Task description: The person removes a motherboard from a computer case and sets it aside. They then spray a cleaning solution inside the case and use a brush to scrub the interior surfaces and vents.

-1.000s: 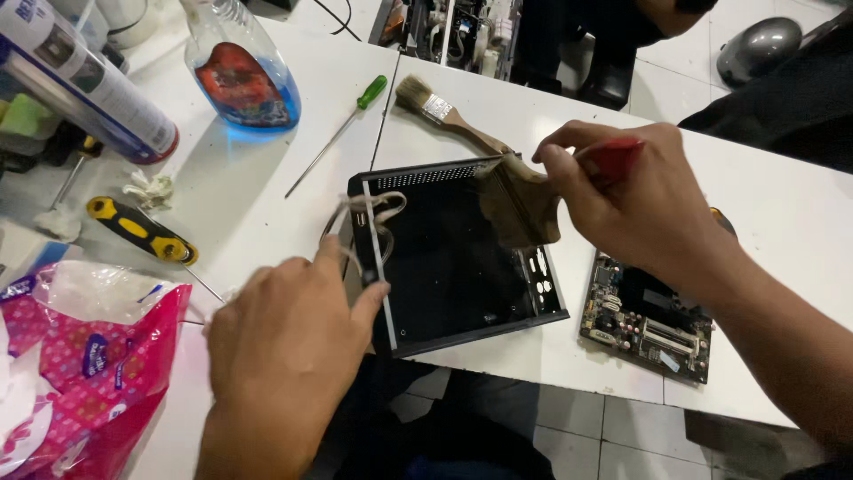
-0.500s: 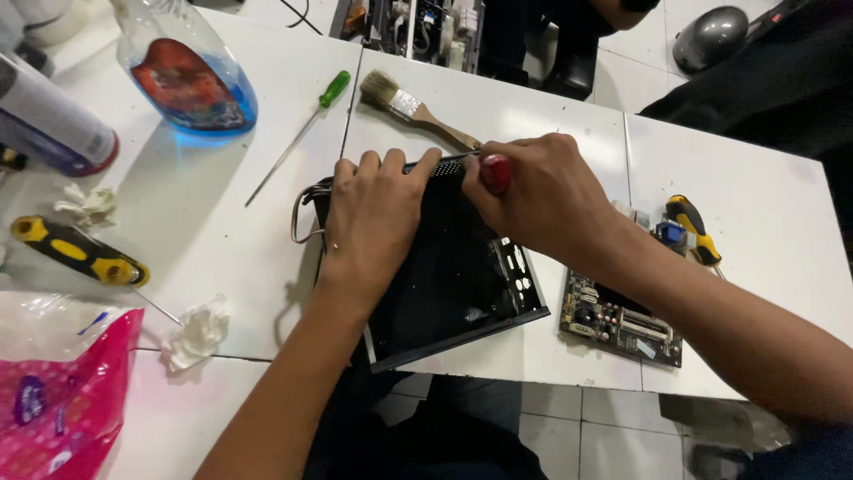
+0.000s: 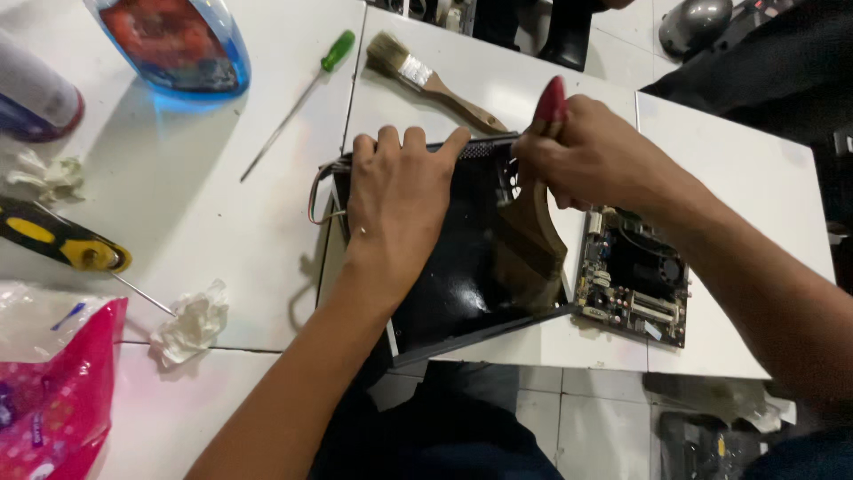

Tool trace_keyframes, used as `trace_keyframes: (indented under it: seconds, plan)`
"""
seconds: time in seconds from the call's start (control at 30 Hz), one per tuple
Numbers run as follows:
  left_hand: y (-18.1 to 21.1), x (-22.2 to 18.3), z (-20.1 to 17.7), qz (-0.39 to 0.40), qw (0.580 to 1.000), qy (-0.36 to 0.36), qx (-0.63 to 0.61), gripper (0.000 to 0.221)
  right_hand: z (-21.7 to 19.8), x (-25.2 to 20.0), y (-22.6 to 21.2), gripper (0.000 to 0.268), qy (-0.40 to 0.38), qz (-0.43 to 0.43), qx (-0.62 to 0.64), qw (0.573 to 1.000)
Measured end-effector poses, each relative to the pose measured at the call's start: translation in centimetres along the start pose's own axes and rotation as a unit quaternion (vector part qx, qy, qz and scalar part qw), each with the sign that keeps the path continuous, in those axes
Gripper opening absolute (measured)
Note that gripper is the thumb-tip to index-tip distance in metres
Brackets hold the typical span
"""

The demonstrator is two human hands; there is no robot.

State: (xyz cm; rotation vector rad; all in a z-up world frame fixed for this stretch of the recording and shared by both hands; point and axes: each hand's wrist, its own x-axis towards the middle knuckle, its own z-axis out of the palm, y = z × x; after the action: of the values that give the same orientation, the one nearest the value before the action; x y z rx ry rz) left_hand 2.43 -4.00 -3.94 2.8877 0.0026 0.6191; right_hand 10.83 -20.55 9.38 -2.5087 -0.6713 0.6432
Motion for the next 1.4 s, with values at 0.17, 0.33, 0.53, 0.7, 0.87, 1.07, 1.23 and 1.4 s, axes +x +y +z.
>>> trace_keyframes:
  seconds: [0.17,0.33,0.53,0.7,0.87,1.07,1.23,1.4]
  plan:
    - [0.2,-0.4,1.0,-0.016,1.000,-0.010,-0.007,0.050,1.9,-1.2,1.1,0.048,0.084,-0.072,-0.041,0.993]
    - [0.9,0.2,1.7,-0.036,0.999,-0.006,-0.017,0.048,4.0,-2.2,2.4,0.051,0.233,-0.225,-0.240,0.915]
    - [0.8,0.3,1.6,-0.052,0.998,-0.020,-0.016,0.048,2.8,-4.7,-0.4,0.048,0.118,0.006,-0.093,0.989]
    - [1.6,-0.5,-0.1,-0.090,0.988,-0.121,-0.016,0.047,2.8,-3.3,0.7,0.057,0.221,-0.098,-0.140,0.960]
    - [1.1,-1.5,-2.6,-0.123,0.980,-0.151,-0.035,0.019,3.2,-7.2,-4.1,0.031,0.167,-0.074,-0.117,0.976]
    - [-1.2,0.2,-0.8,-0.129,0.968,-0.195,-0.089,0.012,4.5,-12.1,-4.3,0.028,0.108,-0.013,-0.088,0.990]
    - [-2.5,0.2,-6.2,-0.189,0.886,-0.409,-0.108,0.031,10.1,-13.7,1.2,0.024,0.189,-0.144,-0.119,0.964]
    - [-4.2,1.0,-6.1,-0.153,0.949,-0.205,-0.185,0.056,12.0,-12.4,1.1,0.020,0.337,-0.186,-0.092,0.918]
